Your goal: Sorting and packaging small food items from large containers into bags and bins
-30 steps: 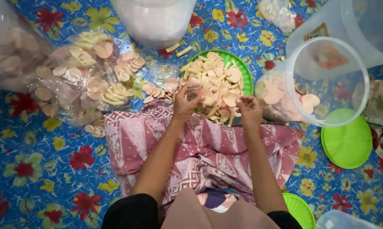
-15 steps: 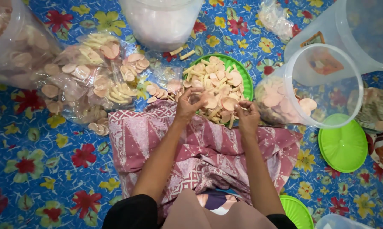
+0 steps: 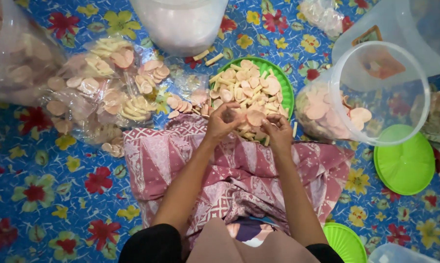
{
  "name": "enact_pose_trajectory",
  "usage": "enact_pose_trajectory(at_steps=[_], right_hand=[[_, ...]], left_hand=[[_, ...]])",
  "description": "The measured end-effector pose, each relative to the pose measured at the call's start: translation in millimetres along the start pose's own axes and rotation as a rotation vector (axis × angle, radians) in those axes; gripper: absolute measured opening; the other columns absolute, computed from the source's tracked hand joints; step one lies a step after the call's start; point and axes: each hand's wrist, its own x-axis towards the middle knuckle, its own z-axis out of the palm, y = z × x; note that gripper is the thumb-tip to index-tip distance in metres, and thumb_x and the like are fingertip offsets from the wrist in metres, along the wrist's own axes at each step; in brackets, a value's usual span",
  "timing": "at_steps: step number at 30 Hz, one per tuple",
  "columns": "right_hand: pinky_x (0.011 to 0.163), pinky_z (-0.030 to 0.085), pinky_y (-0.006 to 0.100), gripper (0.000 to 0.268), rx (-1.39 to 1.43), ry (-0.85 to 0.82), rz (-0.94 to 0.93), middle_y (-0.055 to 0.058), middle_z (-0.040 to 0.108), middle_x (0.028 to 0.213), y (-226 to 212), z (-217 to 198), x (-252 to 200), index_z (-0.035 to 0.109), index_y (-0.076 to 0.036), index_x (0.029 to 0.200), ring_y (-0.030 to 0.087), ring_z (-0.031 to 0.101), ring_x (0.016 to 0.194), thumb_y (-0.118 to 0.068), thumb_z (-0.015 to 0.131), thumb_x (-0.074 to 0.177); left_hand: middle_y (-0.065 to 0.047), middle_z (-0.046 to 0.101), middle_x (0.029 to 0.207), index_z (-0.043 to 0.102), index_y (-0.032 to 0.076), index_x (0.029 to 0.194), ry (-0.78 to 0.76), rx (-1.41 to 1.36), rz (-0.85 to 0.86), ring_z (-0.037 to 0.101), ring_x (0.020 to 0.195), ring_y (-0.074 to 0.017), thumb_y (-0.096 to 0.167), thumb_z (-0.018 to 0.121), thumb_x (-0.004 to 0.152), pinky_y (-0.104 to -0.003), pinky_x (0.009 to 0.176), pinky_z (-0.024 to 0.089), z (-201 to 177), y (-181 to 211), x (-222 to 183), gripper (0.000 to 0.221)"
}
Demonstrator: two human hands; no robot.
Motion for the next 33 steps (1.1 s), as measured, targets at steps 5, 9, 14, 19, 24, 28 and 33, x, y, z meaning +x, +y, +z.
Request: enact_pose_trajectory(at_steps=[5, 9, 14, 19, 24, 28, 33], right_hand=[[0.062, 0.057, 0.023, 0.023, 0.001, -0.018, 0.062, 0.005, 0.059, 0.084, -5, 8, -3, 0.058, -0.003, 0.101, 0.012, 0.065, 0.068, -0.011, 0.068, 0.083], [0.057, 0.058, 0.028, 0.038, -0.010, -0.028, 0.078, 0.006, 0.059, 0.088, 1, 7, 2, 0.059, -0.006, 0.106, 0.014, 0.065, 0.068, -0.005, 0.077, 0.072], [0.063, 0.056, 0.022, 0.039, -0.051, -0.046, 0.066, 0.002, 0.058, 0.090, 15, -1, 14, 0.059, -0.007, 0.107, 0.009, 0.064, 0.073, -0.004, 0.076, 0.072], [0.067, 0.052, 0.019, 0.031, -0.154, -0.075, 0.034, 0.005, 0.067, 0.087, 1, 2, 13, 0.061, -0.007, 0.104, 0.007, 0.063, 0.075, -0.007, 0.074, 0.076], [0.062, 0.049, 0.017, 0.022, -0.168, -0.102, 0.022, 0.004, 0.067, 0.082, 1, 4, 18, 0.061, -0.009, 0.101, 0.006, 0.062, 0.070, -0.008, 0.070, 0.080], [0.062, 0.048, 0.020, 0.016, -0.164, -0.129, -0.026, 0.008, 0.068, 0.082, 8, 2, 21, 0.058, -0.009, 0.099, 0.010, 0.063, 0.071, -0.005, 0.064, 0.085], [0.064, 0.047, 0.018, 0.018, -0.187, -0.152, -0.043, 0.006, 0.067, 0.085, -2, 7, 16, 0.056, -0.010, 0.100, 0.007, 0.061, 0.072, -0.010, 0.065, 0.085]], left_hand=[[-0.007, 0.065, 0.086, 0.063, 0.013, 0.108, -0.012, -0.004, -0.104, 0.062, 0.069, -0.0070, 0.008, 0.085, 0.063, -0.021, 0.058, 0.057, -2, -3, 4, 0.050], [-0.008, 0.063, 0.087, 0.067, 0.012, 0.103, -0.034, 0.044, -0.146, 0.060, 0.072, -0.0078, 0.011, 0.086, 0.061, -0.021, 0.059, 0.055, 6, 13, 3, 0.046], [-0.007, 0.064, 0.084, 0.070, 0.011, 0.098, -0.033, 0.158, -0.133, 0.058, 0.079, -0.0098, 0.019, 0.082, 0.070, -0.028, 0.069, 0.052, 17, 42, 1, 0.032], [0.001, 0.066, 0.063, 0.073, 0.018, 0.079, 0.092, 0.317, -0.113, 0.053, 0.061, -0.0015, 0.027, 0.068, 0.084, -0.018, 0.058, 0.046, 16, 56, 8, 0.012], [-0.001, 0.067, 0.069, 0.072, 0.015, 0.089, 0.031, 0.263, -0.135, 0.055, 0.066, -0.0037, 0.023, 0.073, 0.078, -0.020, 0.064, 0.047, 14, 51, 7, 0.014], [-0.003, 0.068, 0.078, 0.069, 0.008, 0.097, -0.053, 0.179, -0.151, 0.056, 0.075, -0.0070, 0.017, 0.080, 0.069, -0.025, 0.071, 0.050, 6, 30, 7, 0.031], [-0.007, 0.068, 0.075, 0.070, 0.008, 0.091, -0.044, 0.197, -0.115, 0.058, 0.073, -0.0077, 0.016, 0.076, 0.075, -0.026, 0.066, 0.051, 6, 28, 10, 0.019]])
